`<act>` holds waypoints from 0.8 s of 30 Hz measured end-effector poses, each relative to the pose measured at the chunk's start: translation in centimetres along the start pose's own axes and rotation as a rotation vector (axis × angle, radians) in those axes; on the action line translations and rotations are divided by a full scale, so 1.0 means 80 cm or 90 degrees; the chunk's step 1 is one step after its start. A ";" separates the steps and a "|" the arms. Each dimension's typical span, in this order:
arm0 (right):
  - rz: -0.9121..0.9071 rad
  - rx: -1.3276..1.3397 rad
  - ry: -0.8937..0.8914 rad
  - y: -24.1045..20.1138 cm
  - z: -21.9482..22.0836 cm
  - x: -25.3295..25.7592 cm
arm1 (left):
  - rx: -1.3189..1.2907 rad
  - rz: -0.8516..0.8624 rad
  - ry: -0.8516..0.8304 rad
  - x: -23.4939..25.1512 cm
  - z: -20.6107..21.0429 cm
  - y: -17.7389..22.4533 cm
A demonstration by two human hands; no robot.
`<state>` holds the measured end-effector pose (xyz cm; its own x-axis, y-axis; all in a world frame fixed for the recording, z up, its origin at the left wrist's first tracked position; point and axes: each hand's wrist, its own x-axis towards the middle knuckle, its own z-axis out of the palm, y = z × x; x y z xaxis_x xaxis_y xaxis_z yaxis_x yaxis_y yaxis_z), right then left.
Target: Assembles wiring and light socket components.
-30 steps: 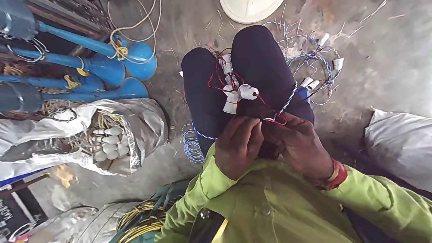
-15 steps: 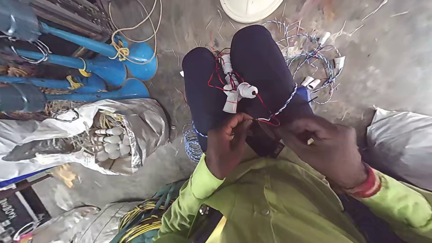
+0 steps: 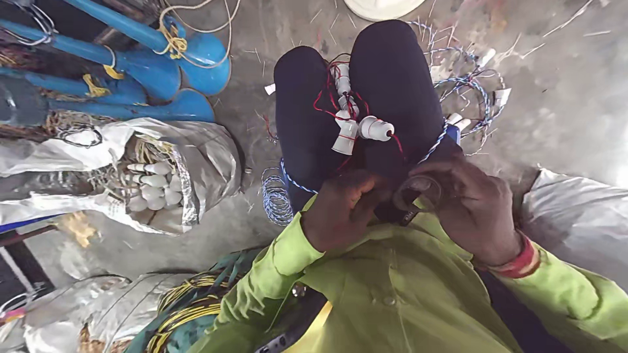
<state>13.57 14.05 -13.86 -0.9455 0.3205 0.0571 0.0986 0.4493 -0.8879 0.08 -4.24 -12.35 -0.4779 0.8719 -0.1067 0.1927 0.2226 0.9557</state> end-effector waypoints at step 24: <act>0.287 0.036 -0.142 -0.008 -0.011 0.037 | 0.359 0.311 0.230 -0.011 0.042 -0.029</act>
<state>10.98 15.48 -12.72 -0.8570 0.2831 -0.4305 0.5006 0.2595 -0.8259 2.93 -4.05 -15.40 -0.4564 0.7543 0.4719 0.8048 0.1238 0.5805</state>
